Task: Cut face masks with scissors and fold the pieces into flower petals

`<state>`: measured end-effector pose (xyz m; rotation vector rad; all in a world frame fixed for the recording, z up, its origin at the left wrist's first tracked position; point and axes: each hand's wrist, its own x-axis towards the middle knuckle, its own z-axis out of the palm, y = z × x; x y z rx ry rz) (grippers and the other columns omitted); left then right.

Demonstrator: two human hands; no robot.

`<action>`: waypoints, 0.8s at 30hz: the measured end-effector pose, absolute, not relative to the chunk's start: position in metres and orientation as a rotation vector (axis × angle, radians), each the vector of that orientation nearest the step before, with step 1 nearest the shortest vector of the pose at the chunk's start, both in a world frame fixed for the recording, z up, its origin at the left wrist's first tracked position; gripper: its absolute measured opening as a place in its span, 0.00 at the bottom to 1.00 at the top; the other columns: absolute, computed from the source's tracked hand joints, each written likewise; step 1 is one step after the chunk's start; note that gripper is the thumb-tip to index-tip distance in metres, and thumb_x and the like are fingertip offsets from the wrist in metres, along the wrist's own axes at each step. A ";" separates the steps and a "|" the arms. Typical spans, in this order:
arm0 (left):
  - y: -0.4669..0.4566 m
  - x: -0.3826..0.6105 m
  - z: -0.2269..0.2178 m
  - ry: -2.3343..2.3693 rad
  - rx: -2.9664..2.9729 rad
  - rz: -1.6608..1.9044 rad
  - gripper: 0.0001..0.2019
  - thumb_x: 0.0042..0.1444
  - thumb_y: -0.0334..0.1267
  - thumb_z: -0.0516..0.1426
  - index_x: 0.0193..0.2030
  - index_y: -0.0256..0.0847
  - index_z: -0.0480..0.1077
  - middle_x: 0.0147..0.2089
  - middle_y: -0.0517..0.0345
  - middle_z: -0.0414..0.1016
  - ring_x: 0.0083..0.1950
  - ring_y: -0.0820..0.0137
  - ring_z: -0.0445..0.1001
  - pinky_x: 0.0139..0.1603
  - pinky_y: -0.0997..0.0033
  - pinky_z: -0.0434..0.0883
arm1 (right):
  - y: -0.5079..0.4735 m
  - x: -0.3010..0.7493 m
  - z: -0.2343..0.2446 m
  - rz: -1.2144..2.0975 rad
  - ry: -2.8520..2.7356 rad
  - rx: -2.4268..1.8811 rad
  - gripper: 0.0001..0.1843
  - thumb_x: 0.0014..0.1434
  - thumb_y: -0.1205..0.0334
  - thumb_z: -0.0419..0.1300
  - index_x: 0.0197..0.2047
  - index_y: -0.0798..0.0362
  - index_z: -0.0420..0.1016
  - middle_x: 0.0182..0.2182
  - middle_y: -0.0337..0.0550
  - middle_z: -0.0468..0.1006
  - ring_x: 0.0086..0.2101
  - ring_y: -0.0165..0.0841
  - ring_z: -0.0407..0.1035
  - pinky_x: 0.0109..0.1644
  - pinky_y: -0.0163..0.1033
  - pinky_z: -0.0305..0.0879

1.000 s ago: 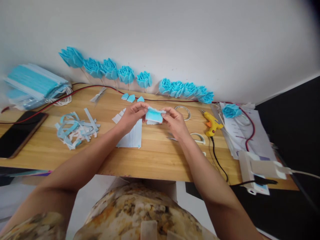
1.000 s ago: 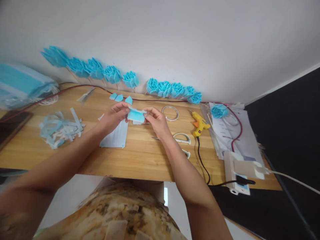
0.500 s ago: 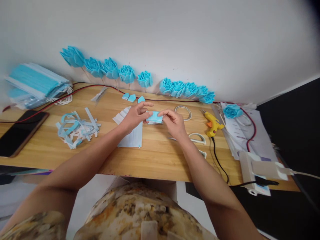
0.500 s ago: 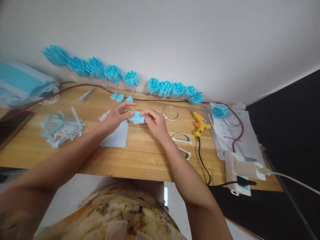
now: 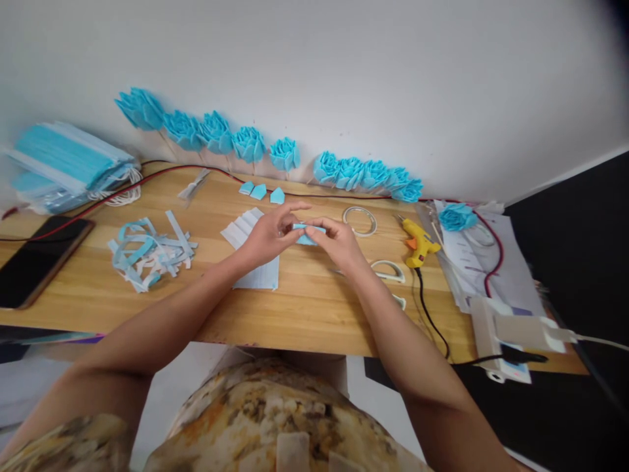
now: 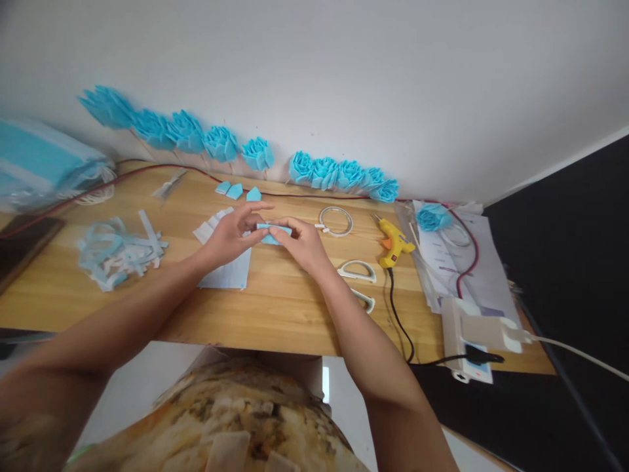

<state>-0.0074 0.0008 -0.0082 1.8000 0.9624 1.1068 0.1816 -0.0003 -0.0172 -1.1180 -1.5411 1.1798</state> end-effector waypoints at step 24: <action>0.015 -0.014 -0.020 1.050 1.577 1.164 0.13 0.53 0.48 0.63 0.31 0.38 0.75 0.24 0.61 0.71 0.26 0.75 0.64 0.28 0.74 0.60 | 0.010 0.190 -0.017 1.042 -1.481 -1.125 0.11 0.53 0.53 0.65 0.32 0.52 0.77 0.26 0.36 0.75 0.28 0.28 0.66 0.35 0.35 0.64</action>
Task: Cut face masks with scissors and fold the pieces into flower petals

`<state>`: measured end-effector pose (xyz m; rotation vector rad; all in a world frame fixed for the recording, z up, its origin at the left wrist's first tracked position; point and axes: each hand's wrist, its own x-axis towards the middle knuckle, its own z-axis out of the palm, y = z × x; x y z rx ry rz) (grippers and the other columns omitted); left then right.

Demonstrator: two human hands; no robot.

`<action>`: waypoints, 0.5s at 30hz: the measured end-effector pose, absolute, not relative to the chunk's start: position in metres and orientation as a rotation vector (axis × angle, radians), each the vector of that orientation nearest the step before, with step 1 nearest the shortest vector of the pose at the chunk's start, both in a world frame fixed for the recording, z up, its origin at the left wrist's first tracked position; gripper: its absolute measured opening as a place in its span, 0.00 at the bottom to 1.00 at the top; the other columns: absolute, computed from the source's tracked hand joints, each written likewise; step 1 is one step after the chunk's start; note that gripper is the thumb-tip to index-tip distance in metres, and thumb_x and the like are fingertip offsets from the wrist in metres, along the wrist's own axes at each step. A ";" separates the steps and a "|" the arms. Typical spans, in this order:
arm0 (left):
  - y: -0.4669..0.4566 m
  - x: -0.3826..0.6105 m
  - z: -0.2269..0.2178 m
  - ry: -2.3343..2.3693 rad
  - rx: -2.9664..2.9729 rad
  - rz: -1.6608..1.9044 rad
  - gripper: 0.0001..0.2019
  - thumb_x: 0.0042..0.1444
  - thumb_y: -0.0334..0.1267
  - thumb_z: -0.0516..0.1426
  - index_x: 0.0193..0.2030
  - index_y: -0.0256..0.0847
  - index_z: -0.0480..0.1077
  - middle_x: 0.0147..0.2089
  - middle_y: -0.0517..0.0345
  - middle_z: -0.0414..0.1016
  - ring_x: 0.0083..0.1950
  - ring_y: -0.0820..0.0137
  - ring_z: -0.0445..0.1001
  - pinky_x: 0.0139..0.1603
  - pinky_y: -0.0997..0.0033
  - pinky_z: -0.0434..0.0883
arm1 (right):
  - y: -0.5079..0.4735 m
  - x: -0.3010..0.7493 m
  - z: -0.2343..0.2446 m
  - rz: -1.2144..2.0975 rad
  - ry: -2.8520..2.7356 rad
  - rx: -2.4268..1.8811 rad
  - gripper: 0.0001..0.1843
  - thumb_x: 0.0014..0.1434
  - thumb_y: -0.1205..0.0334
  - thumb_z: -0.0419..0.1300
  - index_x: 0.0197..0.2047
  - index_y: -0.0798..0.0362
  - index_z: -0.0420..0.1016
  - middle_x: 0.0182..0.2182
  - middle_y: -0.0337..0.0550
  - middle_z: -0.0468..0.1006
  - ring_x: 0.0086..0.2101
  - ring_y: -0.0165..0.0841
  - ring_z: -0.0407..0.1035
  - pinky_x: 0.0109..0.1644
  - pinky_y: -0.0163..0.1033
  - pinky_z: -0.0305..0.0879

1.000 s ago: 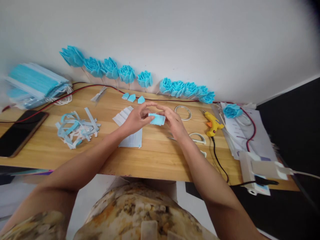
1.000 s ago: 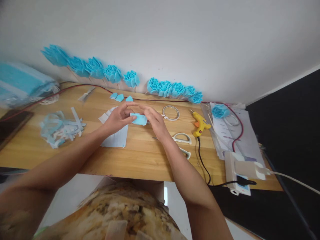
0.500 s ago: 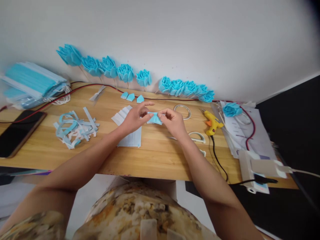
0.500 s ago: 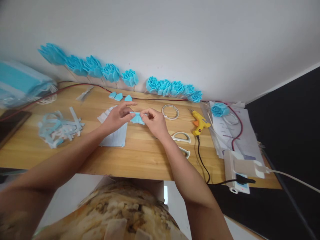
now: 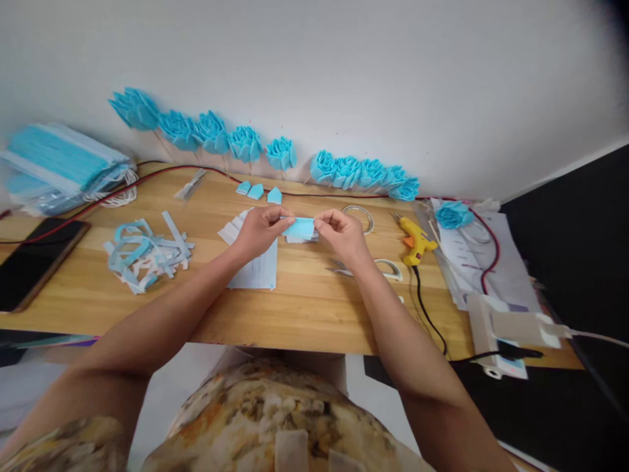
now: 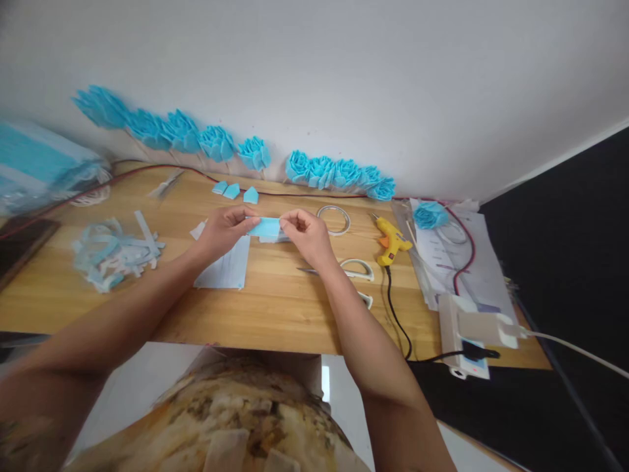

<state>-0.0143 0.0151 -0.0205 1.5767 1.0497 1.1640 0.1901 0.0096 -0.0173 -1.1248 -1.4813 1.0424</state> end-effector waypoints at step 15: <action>0.015 -0.015 -0.018 1.050 1.627 1.146 0.12 0.55 0.45 0.61 0.31 0.38 0.74 0.24 0.62 0.68 0.27 0.74 0.62 0.29 0.72 0.58 | 0.004 0.185 -0.018 1.139 -1.585 -1.180 0.21 0.53 0.43 0.66 0.25 0.52 0.69 0.21 0.34 0.67 0.24 0.26 0.57 0.30 0.35 0.53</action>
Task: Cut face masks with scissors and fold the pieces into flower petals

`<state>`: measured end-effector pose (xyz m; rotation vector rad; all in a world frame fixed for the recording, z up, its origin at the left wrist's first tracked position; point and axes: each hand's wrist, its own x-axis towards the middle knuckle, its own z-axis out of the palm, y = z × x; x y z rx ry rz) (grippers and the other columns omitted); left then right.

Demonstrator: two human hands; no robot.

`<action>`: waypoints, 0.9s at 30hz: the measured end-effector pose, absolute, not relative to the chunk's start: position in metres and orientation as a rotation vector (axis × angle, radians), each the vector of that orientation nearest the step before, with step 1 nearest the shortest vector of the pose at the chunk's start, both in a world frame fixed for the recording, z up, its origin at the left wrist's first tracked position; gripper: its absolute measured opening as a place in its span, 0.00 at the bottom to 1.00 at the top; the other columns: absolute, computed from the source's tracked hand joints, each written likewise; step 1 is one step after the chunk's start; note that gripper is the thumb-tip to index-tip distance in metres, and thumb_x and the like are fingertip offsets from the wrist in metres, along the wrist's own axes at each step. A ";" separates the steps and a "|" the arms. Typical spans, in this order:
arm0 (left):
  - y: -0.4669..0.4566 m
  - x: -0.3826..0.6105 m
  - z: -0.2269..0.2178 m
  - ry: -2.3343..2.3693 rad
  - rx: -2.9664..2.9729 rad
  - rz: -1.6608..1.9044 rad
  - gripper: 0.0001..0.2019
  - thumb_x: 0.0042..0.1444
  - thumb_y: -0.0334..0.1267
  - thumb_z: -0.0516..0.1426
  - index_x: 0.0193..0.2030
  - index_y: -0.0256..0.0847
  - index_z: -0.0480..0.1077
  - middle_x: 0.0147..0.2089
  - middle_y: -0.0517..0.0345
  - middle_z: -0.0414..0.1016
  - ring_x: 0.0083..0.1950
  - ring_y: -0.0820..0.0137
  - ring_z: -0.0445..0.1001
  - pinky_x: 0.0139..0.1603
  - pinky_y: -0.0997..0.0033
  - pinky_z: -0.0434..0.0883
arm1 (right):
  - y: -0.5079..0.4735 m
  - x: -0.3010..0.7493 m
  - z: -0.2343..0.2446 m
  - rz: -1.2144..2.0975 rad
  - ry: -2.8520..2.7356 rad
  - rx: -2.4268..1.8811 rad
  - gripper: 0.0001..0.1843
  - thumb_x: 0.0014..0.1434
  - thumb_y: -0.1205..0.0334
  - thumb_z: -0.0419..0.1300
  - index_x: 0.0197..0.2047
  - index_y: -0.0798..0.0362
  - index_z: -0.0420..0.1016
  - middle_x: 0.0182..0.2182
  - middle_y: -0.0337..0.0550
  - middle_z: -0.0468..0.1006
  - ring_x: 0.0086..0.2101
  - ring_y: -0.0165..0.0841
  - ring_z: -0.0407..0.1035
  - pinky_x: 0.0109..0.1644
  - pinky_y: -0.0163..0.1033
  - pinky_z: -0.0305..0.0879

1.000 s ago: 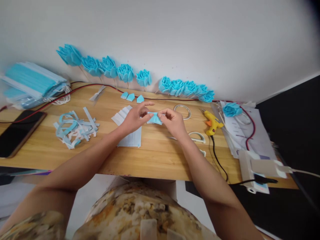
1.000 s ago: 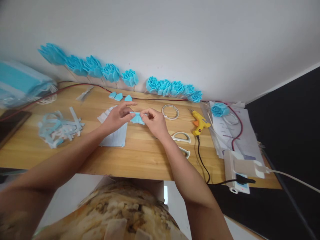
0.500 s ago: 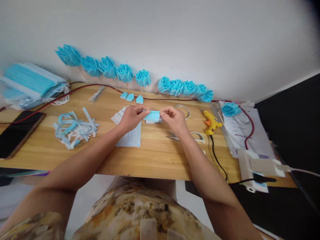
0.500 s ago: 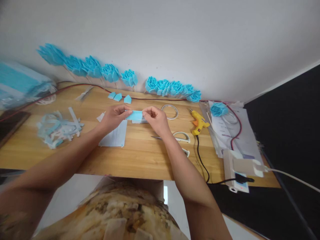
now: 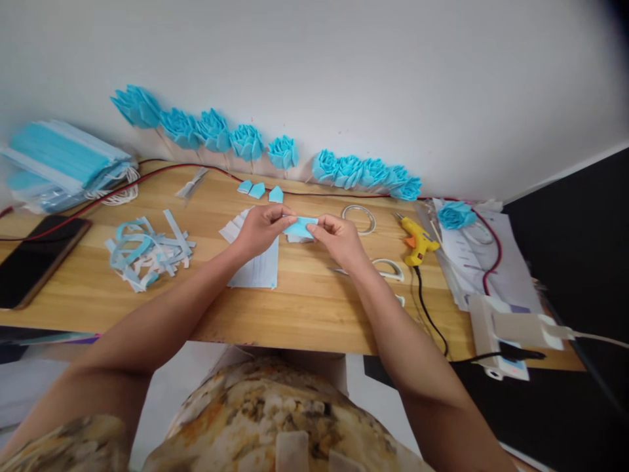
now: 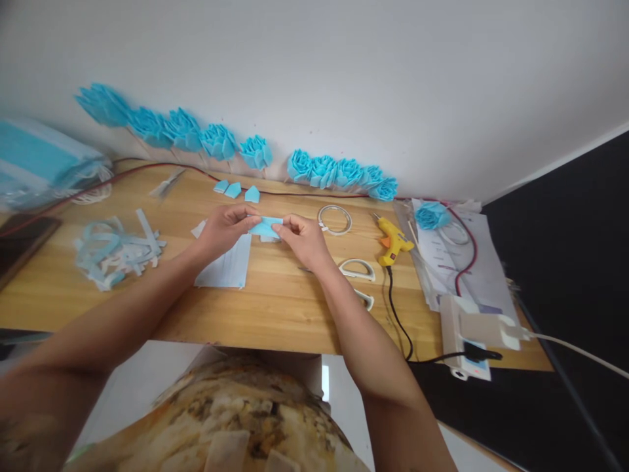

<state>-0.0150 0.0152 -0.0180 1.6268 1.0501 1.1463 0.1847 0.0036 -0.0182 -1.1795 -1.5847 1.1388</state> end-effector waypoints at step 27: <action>0.014 -0.016 -0.018 0.789 1.285 1.221 0.17 0.62 0.51 0.58 0.46 0.41 0.78 0.38 0.56 0.72 0.39 0.70 0.71 0.37 0.72 0.71 | 0.005 0.185 -0.018 1.509 -1.098 -1.096 0.21 0.42 0.47 0.75 0.23 0.53 0.73 0.20 0.34 0.73 0.23 0.24 0.63 0.32 0.32 0.62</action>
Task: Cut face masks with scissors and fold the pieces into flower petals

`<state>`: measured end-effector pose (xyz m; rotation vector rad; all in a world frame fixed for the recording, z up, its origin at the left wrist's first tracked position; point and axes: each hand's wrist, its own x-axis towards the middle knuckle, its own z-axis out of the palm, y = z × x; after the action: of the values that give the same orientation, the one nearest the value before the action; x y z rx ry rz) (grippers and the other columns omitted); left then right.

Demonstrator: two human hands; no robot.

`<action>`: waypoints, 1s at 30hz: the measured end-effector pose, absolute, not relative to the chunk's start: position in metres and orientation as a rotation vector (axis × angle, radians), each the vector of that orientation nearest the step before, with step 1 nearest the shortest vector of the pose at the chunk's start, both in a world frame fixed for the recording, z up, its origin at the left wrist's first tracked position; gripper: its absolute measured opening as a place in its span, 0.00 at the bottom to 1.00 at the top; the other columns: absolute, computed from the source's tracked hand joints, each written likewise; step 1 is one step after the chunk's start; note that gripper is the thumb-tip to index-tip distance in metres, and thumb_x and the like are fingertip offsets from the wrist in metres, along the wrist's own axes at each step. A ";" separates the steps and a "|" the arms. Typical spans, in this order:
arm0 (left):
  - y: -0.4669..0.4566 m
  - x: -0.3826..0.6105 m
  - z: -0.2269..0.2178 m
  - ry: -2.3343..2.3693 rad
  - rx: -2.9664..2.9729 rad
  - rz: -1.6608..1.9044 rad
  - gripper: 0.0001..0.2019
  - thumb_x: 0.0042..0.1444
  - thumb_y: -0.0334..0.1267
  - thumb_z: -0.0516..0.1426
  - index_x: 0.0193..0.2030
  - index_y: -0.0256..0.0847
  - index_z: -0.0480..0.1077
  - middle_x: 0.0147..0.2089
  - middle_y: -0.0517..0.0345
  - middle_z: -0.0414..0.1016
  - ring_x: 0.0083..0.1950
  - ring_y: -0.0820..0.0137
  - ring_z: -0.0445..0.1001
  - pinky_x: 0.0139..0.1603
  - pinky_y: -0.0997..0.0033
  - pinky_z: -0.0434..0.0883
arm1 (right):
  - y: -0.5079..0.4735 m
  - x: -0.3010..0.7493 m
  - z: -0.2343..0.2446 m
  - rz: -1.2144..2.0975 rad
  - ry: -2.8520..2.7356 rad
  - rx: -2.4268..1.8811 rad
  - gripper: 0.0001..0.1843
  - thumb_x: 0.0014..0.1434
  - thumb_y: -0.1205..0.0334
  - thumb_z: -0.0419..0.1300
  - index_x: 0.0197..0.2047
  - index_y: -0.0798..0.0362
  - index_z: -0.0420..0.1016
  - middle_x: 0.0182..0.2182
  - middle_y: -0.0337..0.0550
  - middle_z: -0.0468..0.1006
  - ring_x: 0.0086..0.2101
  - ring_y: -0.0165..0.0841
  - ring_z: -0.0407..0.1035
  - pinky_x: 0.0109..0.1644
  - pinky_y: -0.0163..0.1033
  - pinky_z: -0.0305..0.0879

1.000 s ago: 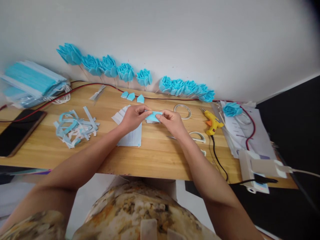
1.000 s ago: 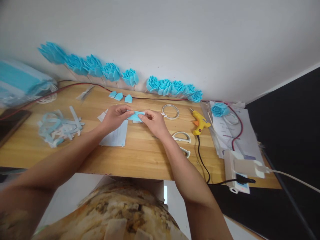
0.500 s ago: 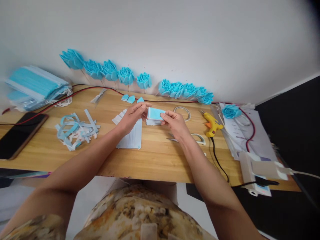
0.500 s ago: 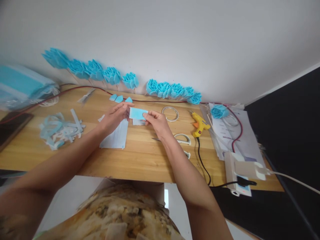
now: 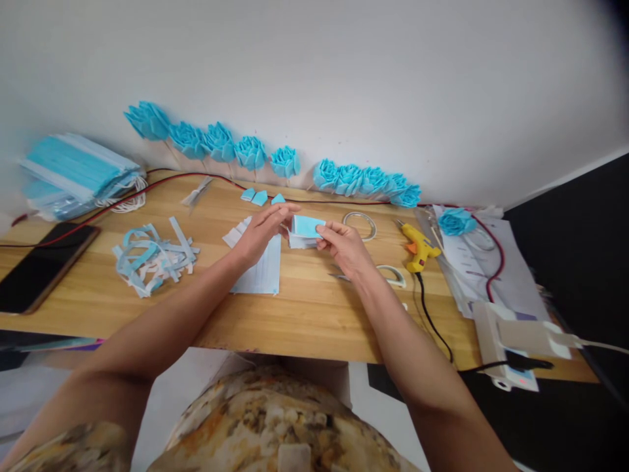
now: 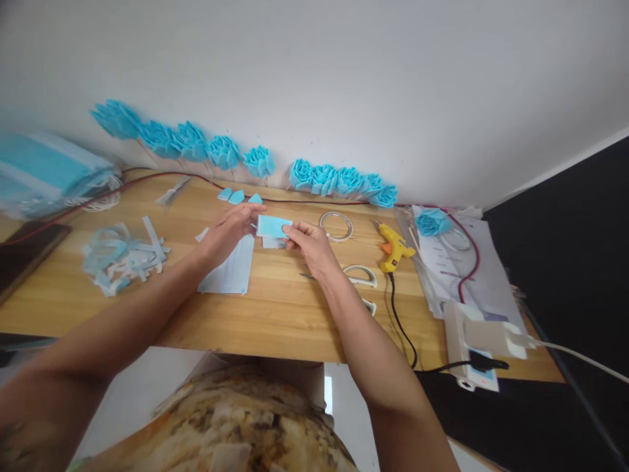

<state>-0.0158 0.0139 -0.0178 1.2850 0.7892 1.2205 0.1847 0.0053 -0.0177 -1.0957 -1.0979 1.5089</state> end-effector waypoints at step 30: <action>0.010 -0.008 -0.015 1.053 1.508 1.070 0.19 0.50 0.54 0.65 0.26 0.39 0.72 0.20 0.61 0.71 0.23 0.74 0.68 0.26 0.74 0.63 | 0.001 0.183 -0.010 1.361 -1.440 -1.152 0.14 0.50 0.49 0.66 0.33 0.51 0.76 0.24 0.35 0.72 0.29 0.29 0.65 0.36 0.36 0.60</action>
<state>-0.0084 0.0096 -0.0151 1.5084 1.0532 1.0699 0.1832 0.0008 -0.0101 -1.1524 -1.4401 1.3606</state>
